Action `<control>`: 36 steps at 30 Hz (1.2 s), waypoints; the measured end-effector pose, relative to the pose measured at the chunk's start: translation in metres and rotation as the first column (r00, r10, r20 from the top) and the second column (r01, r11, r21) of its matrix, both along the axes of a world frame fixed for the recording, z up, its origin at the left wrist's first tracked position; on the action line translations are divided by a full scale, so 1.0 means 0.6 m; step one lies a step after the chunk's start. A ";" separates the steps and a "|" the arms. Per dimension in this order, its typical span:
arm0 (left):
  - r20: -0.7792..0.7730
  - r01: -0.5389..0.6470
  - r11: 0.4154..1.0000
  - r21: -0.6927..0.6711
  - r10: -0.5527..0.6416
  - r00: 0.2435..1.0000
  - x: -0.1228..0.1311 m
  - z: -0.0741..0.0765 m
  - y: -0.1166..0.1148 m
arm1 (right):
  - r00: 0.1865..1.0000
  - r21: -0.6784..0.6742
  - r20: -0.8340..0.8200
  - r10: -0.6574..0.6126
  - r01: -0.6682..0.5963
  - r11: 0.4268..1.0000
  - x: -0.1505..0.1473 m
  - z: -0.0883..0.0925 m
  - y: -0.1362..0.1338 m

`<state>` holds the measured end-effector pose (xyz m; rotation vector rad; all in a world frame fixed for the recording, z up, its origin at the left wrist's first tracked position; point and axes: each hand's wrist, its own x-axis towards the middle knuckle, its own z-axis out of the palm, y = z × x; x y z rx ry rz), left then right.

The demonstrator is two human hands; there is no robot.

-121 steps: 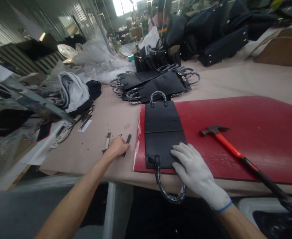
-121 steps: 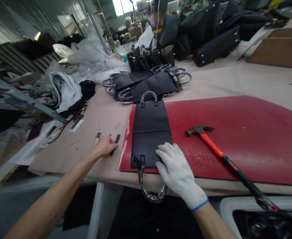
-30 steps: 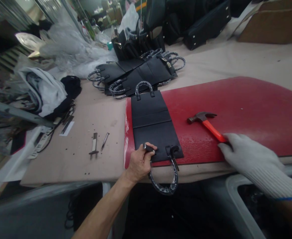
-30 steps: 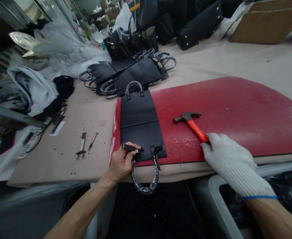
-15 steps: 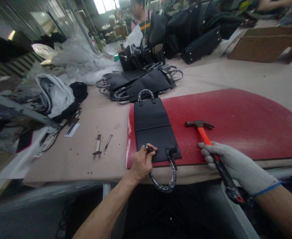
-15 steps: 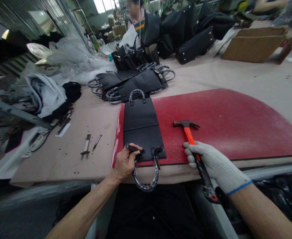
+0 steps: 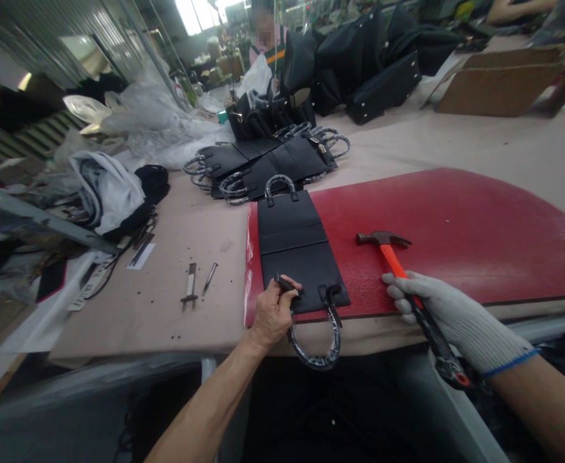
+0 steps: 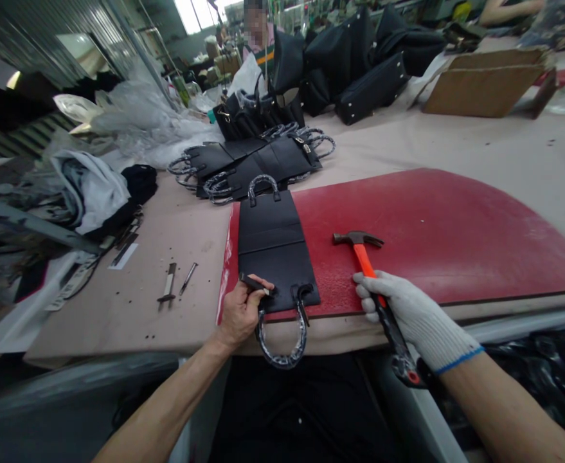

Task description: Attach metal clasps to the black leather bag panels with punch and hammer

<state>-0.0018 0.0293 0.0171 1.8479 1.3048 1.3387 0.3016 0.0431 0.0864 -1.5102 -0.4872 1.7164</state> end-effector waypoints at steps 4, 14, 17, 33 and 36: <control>-0.033 -0.012 1.000 0.018 0.012 0.999 -0.001 -0.003 -0.002 | 1.000 -0.007 0.011 0.007 -0.006 1.000 0.002 -0.004 0.001; -0.087 0.038 0.998 0.043 -0.034 0.996 0.008 0.001 -0.003 | 0.993 0.041 0.069 0.098 -0.101 0.994 -0.043 0.038 -0.018; 0.001 0.016 0.999 -0.028 -0.016 1.000 0.008 0.006 -0.003 | 0.933 0.271 0.307 0.186 -0.273 0.923 -0.066 0.081 -0.029; 0.816 0.302 0.906 -0.296 0.075 0.573 -0.026 0.050 -0.022 | 0.760 0.296 0.637 0.127 -0.393 0.871 -0.070 0.015 -0.026; 0.815 0.325 0.899 -0.293 0.057 0.577 -0.029 0.051 -0.021 | 0.789 0.287 0.603 0.119 -0.354 0.890 -0.059 -0.003 -0.016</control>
